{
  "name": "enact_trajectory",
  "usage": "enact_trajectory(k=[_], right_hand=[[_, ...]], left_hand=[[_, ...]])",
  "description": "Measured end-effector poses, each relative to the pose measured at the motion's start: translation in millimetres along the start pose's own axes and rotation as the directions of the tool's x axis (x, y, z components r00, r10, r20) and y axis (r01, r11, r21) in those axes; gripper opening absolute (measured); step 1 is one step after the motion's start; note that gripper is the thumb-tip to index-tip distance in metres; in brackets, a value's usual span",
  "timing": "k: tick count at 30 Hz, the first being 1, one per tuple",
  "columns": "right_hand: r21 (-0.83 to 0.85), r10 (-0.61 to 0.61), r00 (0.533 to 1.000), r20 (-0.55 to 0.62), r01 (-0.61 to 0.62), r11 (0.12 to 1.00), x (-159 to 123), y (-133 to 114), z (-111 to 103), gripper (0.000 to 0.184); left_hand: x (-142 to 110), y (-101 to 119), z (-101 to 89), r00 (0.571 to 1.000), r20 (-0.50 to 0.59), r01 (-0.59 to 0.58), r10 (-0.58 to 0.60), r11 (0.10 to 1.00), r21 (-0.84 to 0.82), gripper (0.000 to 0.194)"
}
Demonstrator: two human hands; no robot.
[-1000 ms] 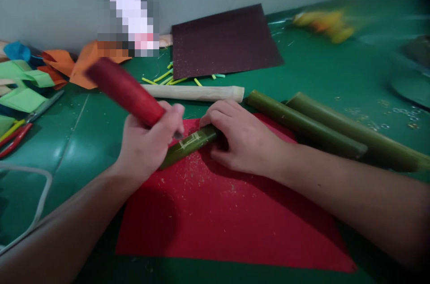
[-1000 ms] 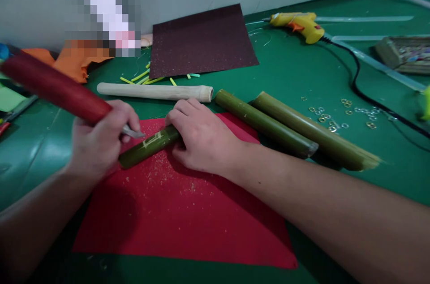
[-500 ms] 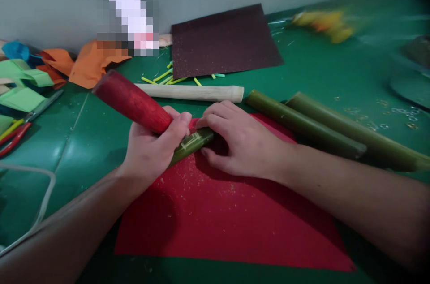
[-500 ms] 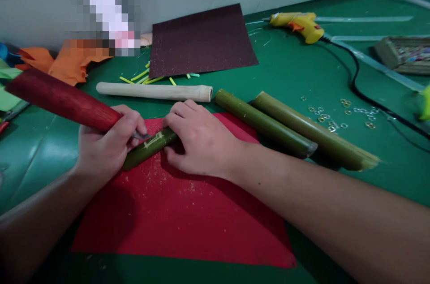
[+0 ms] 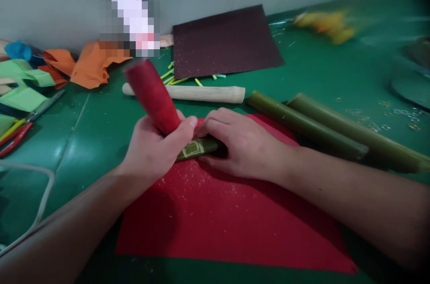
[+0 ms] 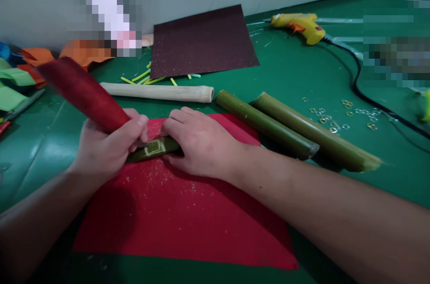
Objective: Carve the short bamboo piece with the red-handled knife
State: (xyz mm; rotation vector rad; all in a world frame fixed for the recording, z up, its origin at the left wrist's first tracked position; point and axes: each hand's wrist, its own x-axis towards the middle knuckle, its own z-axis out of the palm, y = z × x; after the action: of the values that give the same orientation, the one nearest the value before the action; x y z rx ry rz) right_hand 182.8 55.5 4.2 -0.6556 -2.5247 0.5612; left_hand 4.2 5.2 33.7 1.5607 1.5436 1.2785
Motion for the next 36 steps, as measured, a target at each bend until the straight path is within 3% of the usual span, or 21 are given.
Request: enact_trajectory(k=[3,8,14,22,32,36], right_hand=[[0.005,0.011,1.000,0.004,-0.011,1.000,0,0,0,0.019],[-0.023,0.006,1.000,0.010,-0.006,1.000,0,1,0,0.020],[-0.010,-0.023,0.999,0.033,0.023,1.000,-1,0,-1,0.030],[0.027,-0.014,0.999,0.029,0.013,1.000,-1,-1,-2,0.028],[0.011,-0.028,0.999,0.035,0.028,1.000,-1,-4,-2,0.027],[0.005,-0.021,0.999,0.046,0.021,1.000,0,-4,-3,0.026]], left_hand=[[-1,2,0.2,0.980,-0.191,-0.073,0.059,0.995,-0.066,0.029],[-4,4,1.9,0.998,-0.014,-0.052,0.054,0.996,0.073,0.025],[-5,-3,4.3,0.998,0.012,-0.057,0.056,0.997,0.059,0.030],[-6,-10,5.4,0.991,-0.101,-0.091,0.089,0.996,-0.018,0.027],[-9,-14,4.2,0.992,-0.032,-0.121,0.122,0.992,0.030,0.031],[-8,-10,3.4,0.996,-0.017,-0.083,0.084,0.993,0.081,0.033]])
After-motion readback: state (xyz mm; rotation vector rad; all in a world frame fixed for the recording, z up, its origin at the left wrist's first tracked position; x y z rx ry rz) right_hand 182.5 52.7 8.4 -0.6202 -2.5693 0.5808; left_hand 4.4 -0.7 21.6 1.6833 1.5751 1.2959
